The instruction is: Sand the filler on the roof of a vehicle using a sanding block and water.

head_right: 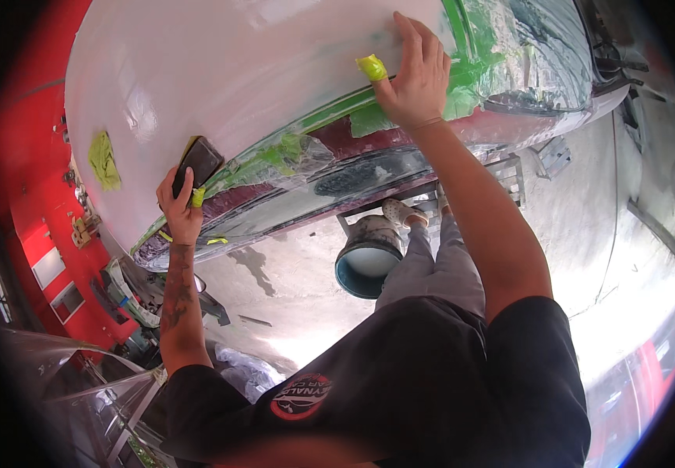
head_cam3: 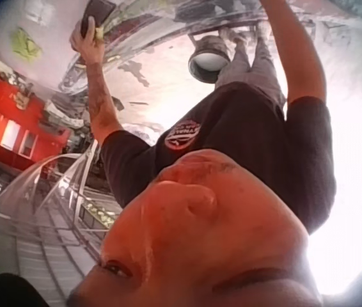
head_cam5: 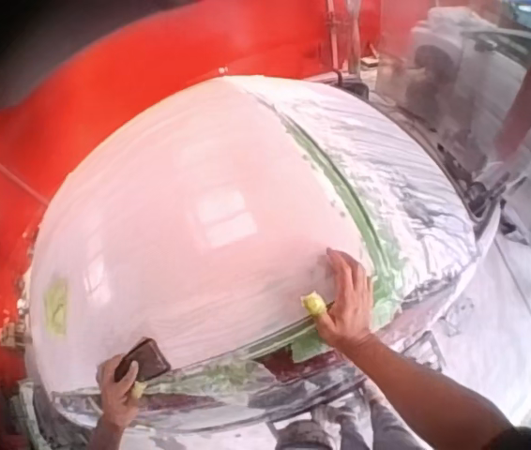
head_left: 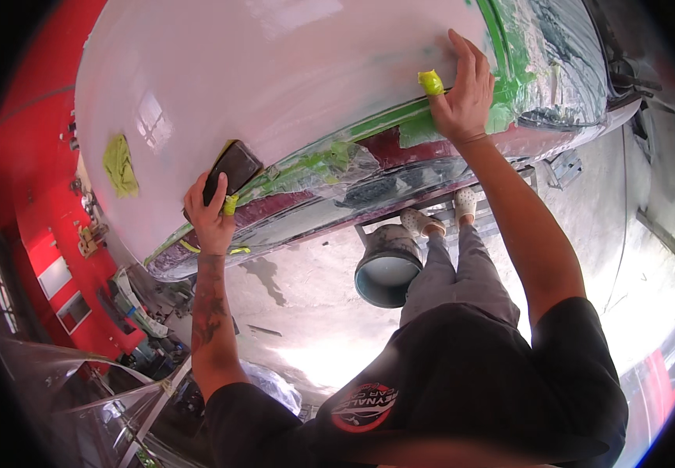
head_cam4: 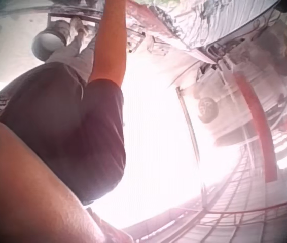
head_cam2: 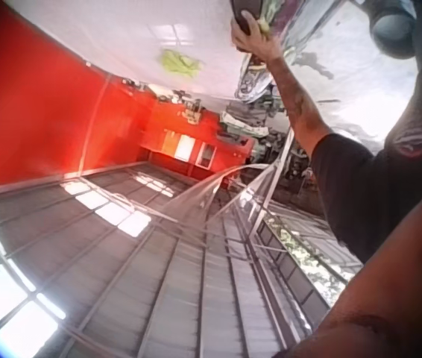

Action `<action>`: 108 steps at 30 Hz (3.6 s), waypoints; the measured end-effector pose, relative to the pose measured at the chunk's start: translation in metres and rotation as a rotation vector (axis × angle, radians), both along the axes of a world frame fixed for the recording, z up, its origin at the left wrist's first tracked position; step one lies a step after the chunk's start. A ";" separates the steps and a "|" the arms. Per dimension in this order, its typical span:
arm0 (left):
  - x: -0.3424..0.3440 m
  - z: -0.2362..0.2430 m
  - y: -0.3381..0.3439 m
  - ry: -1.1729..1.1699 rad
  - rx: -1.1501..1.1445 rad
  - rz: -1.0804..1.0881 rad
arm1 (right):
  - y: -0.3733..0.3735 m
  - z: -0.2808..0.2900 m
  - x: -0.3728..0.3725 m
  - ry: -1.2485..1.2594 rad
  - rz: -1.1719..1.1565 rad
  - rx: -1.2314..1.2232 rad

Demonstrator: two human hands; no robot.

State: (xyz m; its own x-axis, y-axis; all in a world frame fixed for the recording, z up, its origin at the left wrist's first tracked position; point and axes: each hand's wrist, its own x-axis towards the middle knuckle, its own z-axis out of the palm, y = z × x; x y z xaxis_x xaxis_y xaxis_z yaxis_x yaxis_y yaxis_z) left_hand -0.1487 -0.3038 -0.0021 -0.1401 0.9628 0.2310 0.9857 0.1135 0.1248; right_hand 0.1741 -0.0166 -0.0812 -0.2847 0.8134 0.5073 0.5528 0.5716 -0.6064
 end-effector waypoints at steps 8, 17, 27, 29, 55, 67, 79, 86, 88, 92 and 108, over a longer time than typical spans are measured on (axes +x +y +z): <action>0.124 -0.017 0.143 -0.013 0.059 -0.178 | -0.002 -0.006 -0.001 0.039 0.005 0.006; -0.001 -0.005 -0.016 -0.062 -0.035 0.069 | 0.001 0.004 0.004 -0.002 -0.013 -0.022; 0.104 -0.010 0.127 -0.022 -0.018 -0.198 | 0.001 -0.010 0.005 0.014 0.010 -0.006; 0.075 -0.004 0.097 0.008 -0.026 -0.187 | 0.008 -0.010 0.009 0.031 0.005 -0.002; 0.030 0.002 0.049 -0.035 0.011 0.021 | -0.002 0.005 0.001 -0.102 -0.018 -0.026; 0.066 -0.017 0.092 -0.044 0.082 0.008 | 0.004 -0.005 0.008 -0.007 -0.037 -0.060; 0.134 -0.022 0.257 0.003 0.148 -0.281 | -0.002 -0.001 0.001 -0.015 0.027 -0.078; 0.118 -0.022 0.162 -0.052 0.088 -0.194 | 0.004 -0.012 0.010 0.053 -0.035 -0.053; 0.092 -0.019 0.096 -0.046 0.040 -0.110 | 0.001 -0.007 0.009 0.037 -0.034 -0.072; 0.007 -0.005 0.094 0.047 0.093 0.018 | 0.000 0.007 -0.001 -0.023 0.004 -0.084; 0.018 -0.001 0.148 0.040 0.148 -0.048 | -0.005 0.008 -0.002 -0.069 0.002 -0.072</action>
